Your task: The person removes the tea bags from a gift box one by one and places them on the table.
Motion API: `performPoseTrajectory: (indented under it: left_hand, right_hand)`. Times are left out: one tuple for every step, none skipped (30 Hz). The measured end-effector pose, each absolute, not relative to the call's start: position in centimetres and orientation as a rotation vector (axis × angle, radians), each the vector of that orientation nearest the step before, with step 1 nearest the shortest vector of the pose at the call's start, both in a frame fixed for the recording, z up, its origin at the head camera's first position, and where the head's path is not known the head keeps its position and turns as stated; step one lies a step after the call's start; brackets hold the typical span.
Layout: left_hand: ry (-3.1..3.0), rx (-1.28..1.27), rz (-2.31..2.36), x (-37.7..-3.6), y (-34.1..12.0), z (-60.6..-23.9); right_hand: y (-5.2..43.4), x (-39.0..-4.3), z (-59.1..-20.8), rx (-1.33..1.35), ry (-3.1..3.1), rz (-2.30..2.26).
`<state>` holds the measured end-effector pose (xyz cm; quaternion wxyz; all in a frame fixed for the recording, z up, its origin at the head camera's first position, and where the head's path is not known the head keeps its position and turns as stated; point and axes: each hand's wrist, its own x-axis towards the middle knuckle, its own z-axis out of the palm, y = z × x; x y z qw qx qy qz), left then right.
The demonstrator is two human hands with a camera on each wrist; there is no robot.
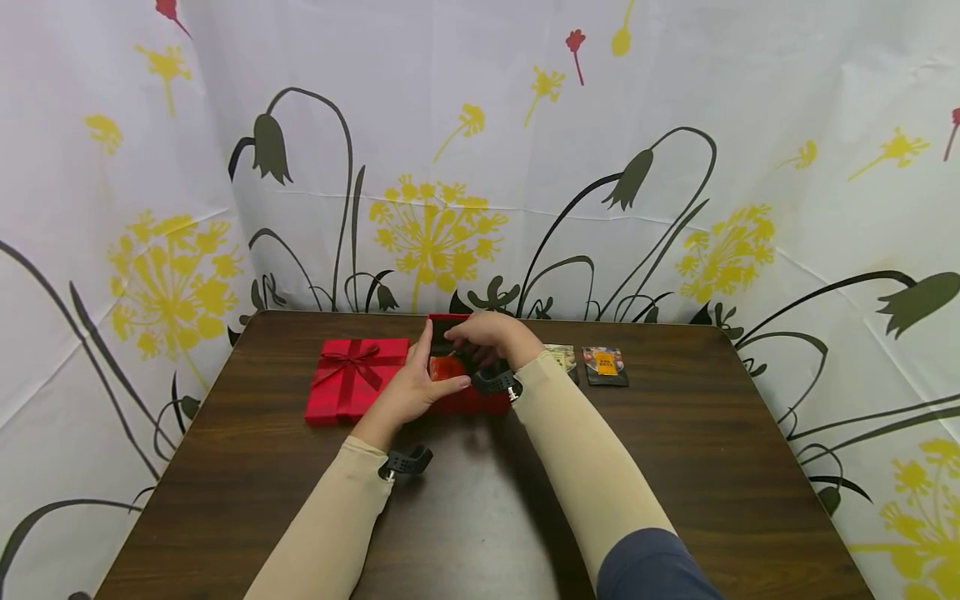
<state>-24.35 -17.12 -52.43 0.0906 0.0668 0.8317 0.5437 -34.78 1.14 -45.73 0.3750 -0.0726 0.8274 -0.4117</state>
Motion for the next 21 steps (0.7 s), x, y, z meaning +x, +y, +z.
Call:
performPoseTrajectory:
  left_hand:
    - [2.473,0.201,1.614,-24.4,-17.1,-52.4]
    - [2.475,0.204,1.611,-24.4,-17.1,-52.4]
    - [2.478,0.205,1.606,-24.4,-17.1,-52.4]
    - [2.482,0.205,1.599,-24.4,-17.1,-52.4]
    - [2.49,0.206,1.591,-24.4,-17.1,-52.4]
    - [2.493,0.205,1.589,-24.4,-17.1,-52.4]
    - [2.496,0.205,1.588,-24.5,-17.1,-52.4]
    - [2.497,0.203,1.586,-24.5,-17.1,-52.4]
    - [2.499,0.199,1.583,-24.5,-17.1,-52.3]
    - [2.502,0.198,1.579,-24.4,-17.1,-52.3]
    - [2.503,0.198,1.578,-24.4,-17.1,-52.3]
    - [2.502,0.197,1.575,-24.4,-17.1,-52.3]
    - [2.502,0.195,1.57,-24.4,-17.0,-52.3]
    - [2.504,0.192,1.564,-24.4,-17.0,-52.3]
    - [2.505,0.189,1.559,-24.3,-17.0,-52.3]
    - [2.508,0.184,1.557,-24.3,-17.0,-52.3]
    - [2.506,0.179,1.558,-24.3,-17.0,-52.3]
    - [2.503,0.176,1.562,-24.3,-17.0,-52.3]
    - [2.497,0.177,1.572,-24.4,-17.0,-52.3]
    - [2.492,0.178,1.58,-24.4,-17.1,-52.3]
    - [2.484,0.179,1.592,-24.4,-17.1,-52.4]
  right_hand:
    - [1.2,-34.8,-45.8,-0.183,2.116,-1.06]
    - [1.2,-34.8,-45.8,-0.185,2.115,-1.062]
    - [1.3,-34.9,-45.8,-0.186,2.116,-1.067]
    - [1.3,-34.9,-45.9,-0.192,2.117,-1.07]
    - [1.4,-35.0,-45.9,-0.203,2.119,-1.071]
    - [1.4,-35.0,-46.0,-0.221,2.12,-1.068]
    - [1.4,-35.0,-46.1,-0.243,2.12,-1.063]
    - [1.4,-35.1,-46.1,-0.263,2.115,-1.06]
    - [1.4,-35.1,-46.2,-0.281,2.108,-1.06]
    - [1.4,-35.2,-46.3,-0.299,2.102,-1.057]
    - [1.4,-35.2,-46.4,-0.31,2.094,-1.058]
    - [1.5,-35.2,-46.5,-0.32,2.085,-1.059]
    - [1.5,-35.2,-46.6,-0.326,2.076,-1.068]
    - [1.5,-35.2,-46.7,-0.324,2.072,-1.082]
    - [1.5,-35.2,-46.8,-0.327,2.071,-1.097]
    - [1.6,-35.2,-46.9,-0.333,2.069,-1.115]
    - [1.6,-35.2,-47.0,-0.335,2.064,-1.139]
    - [1.7,-35.2,-47.0,-0.339,2.06,-1.164]
    - [1.8,-35.2,-47.1,-0.345,2.066,-1.189]
    - [1.9,-35.2,-47.2,-0.351,2.069,-1.213]
    - [2.0,-35.2,-47.2,-0.356,2.059,-1.243]
